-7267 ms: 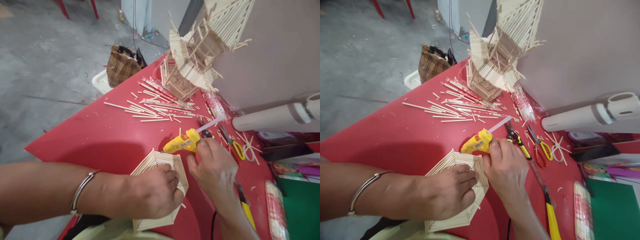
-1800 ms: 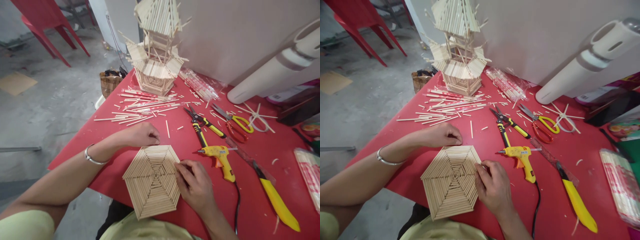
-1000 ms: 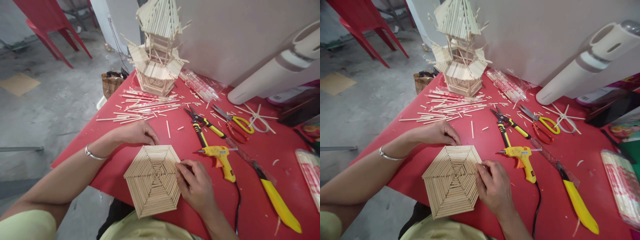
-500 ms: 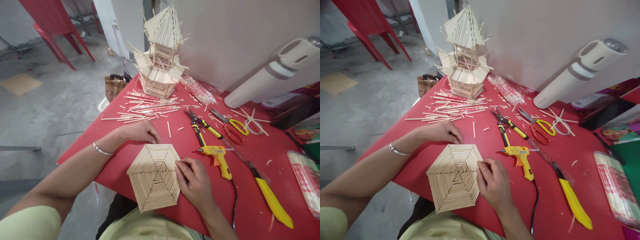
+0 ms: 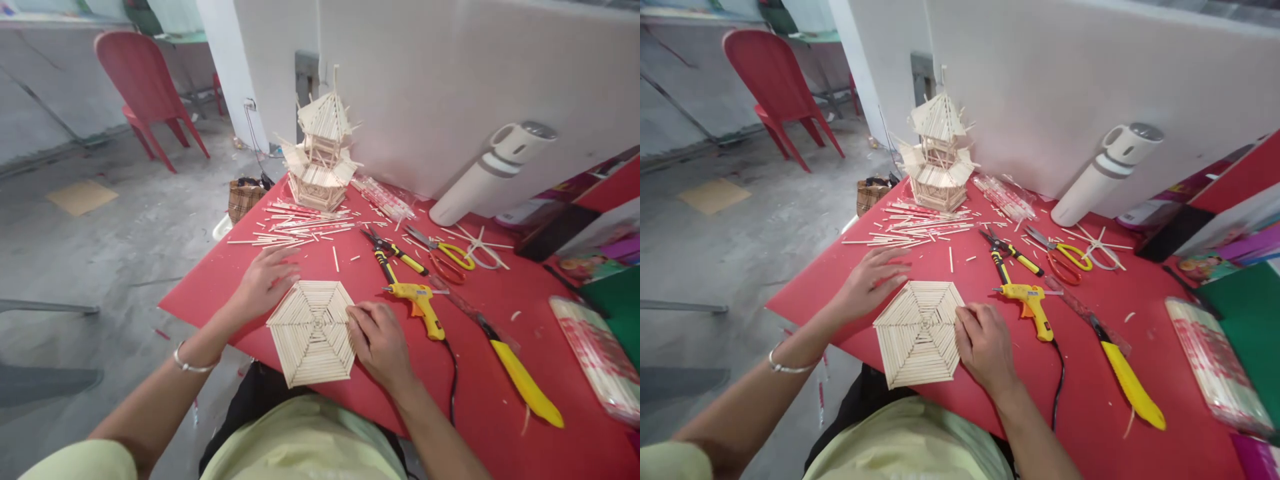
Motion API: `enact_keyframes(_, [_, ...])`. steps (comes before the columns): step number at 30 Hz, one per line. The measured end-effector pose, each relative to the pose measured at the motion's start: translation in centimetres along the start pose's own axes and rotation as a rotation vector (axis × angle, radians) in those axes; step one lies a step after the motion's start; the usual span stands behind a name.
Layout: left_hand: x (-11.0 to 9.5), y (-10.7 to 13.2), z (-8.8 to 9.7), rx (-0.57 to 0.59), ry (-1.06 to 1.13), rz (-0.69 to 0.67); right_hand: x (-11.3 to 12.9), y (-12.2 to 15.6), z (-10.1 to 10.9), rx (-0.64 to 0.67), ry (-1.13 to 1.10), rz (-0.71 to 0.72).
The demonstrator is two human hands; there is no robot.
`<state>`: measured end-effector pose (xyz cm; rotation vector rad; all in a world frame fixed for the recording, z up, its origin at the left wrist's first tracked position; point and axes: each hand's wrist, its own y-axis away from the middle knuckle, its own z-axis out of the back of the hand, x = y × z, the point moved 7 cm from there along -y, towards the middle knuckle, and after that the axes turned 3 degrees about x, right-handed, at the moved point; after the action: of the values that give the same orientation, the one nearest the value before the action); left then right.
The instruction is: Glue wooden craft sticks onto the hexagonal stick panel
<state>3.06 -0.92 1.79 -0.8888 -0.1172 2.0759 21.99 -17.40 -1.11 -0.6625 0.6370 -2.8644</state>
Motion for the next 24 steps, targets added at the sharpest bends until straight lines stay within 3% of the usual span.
enact_keyframes(4, [-0.7,4.3,-1.1,0.003,-0.209,0.098,1.0,-1.2,0.3,0.031,0.015,0.009])
enact_keyframes(7, [-0.5,5.5,-2.3,0.041,-0.277,0.179,1.9,-3.1,-0.4,0.127,0.063,-0.001])
enact_keyframes(10, [-0.1,5.7,-2.7,0.048,-0.308,0.252,2.4,-5.2,-1.9,0.223,0.123,-0.024])
enact_keyframes(13, [0.2,5.6,-2.8,0.070,-0.324,0.300,2.5,-6.5,-3.1,0.234,0.135,-0.026])
enact_keyframes(24, [0.3,5.7,-2.2,0.004,-0.247,0.307,3.5,-6.1,-3.6,0.227,0.100,0.103])
